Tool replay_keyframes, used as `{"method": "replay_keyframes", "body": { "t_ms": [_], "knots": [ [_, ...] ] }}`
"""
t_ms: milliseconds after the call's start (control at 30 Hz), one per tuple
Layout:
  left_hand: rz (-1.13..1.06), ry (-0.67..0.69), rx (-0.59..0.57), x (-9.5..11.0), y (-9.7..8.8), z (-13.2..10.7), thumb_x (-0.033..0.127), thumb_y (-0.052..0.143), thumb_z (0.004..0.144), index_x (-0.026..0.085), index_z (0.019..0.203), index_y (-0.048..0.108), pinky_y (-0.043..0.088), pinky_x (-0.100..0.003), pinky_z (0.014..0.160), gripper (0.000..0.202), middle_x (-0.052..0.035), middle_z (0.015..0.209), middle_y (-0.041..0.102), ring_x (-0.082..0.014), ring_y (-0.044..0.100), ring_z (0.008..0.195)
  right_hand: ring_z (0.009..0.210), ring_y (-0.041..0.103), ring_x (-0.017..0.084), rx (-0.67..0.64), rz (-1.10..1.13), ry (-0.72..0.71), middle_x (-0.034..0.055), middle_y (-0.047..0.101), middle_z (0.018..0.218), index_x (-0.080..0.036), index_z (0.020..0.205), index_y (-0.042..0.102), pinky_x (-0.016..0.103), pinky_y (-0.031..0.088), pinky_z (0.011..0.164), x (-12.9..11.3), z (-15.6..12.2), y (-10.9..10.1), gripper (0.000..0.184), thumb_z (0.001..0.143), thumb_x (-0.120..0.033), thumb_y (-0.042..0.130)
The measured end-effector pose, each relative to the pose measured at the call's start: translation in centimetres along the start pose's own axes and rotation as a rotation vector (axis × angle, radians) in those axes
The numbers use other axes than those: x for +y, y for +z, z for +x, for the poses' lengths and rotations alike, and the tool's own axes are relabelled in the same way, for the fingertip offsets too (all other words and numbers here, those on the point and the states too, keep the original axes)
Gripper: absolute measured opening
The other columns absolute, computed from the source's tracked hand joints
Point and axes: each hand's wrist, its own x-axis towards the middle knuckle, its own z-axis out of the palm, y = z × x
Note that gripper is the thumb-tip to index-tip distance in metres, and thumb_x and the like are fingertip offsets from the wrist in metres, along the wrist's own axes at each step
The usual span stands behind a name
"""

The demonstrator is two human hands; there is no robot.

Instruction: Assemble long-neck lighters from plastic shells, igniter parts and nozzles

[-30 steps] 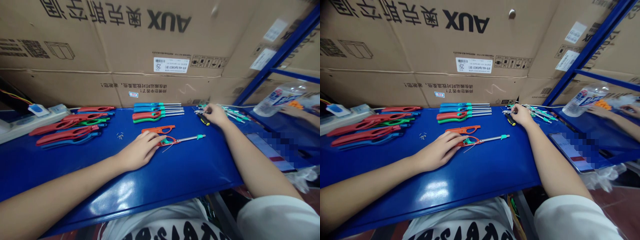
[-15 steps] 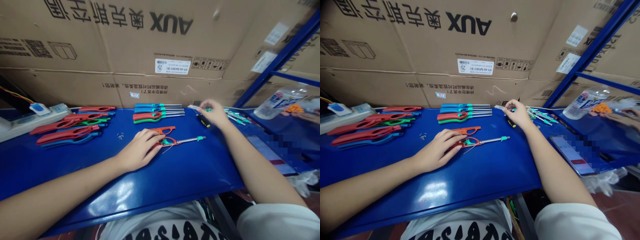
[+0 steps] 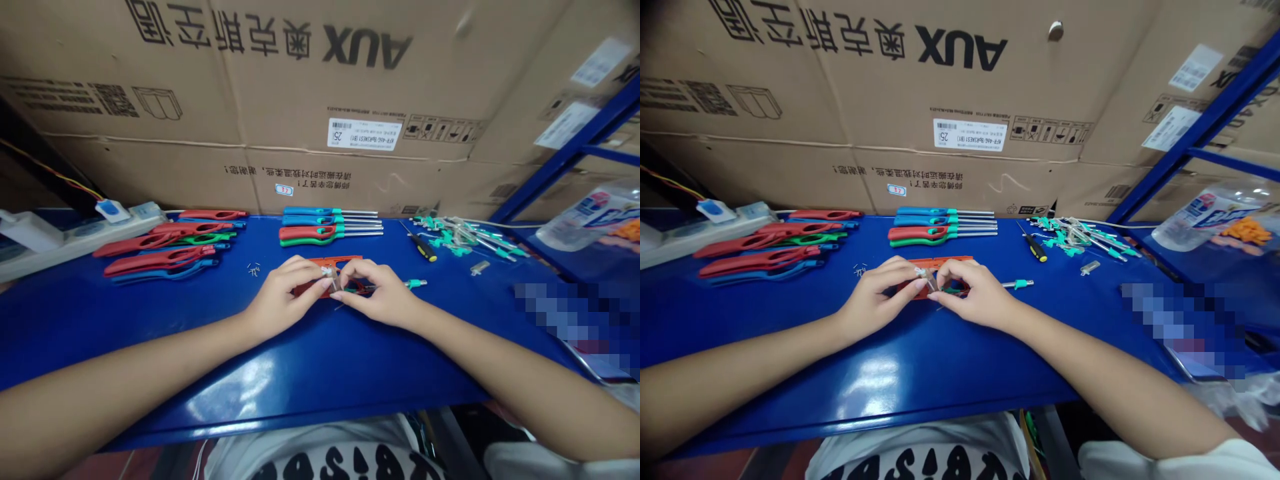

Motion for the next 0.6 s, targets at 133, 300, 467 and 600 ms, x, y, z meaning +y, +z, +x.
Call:
{"method": "replay_keyframes", "body": {
  "t_ms": [133,300,467,600],
  "knots": [
    [-0.078,-0.043,0.005,0.5,0.3,-0.1,0.027,0.066,0.096,0.021,0.1,0.076,0.055,-0.03,0.079,0.013,-0.0043,0.093,0.072,-0.0158,0.066,0.085,0.078,0.065,0.016,-0.014,0.001,-0.022,-0.0002,0.07,0.084,-0.023,0.085,0.059,0.031,0.051,0.074,0.2,0.0,0.0,0.013,0.089,-0.027,0.071],
    [-0.086,-0.067,0.04,0.5,0.2,0.1,0.028,0.063,0.097,0.019,0.099,0.074,0.057,-0.032,0.086,0.014,-0.0063,0.099,0.073,-0.0174,0.069,0.092,0.085,0.064,0.019,-0.004,-0.093,-0.073,0.0033,0.07,0.09,-0.023,0.092,0.06,0.037,0.05,0.081,0.1,0.3,-0.5,0.007,0.093,-0.028,0.064],
    [-0.051,-0.109,-0.042,0.4,0.2,-0.1,0.03,0.068,0.094,0.018,0.098,0.069,0.056,-0.028,0.081,0.012,-0.0038,0.095,0.075,-0.0156,0.069,0.085,0.081,0.061,0.018,-0.017,-0.137,-0.129,0.0026,0.069,0.089,-0.022,0.094,0.06,0.037,0.045,0.081,0.3,0.2,-1.1,0.01,0.096,-0.031,0.063],
    [0.008,-0.027,-0.086,0.5,0.1,0.0,0.031,0.069,0.094,0.018,0.097,0.069,0.054,-0.028,0.078,0.013,-0.0037,0.092,0.074,-0.0158,0.067,0.083,0.083,0.062,0.018,-0.071,-0.168,-0.188,0.0025,0.07,0.091,-0.023,0.098,0.06,0.038,0.043,0.086,0.4,0.1,-1.3,0.01,0.099,-0.033,0.059]
  ]
}}
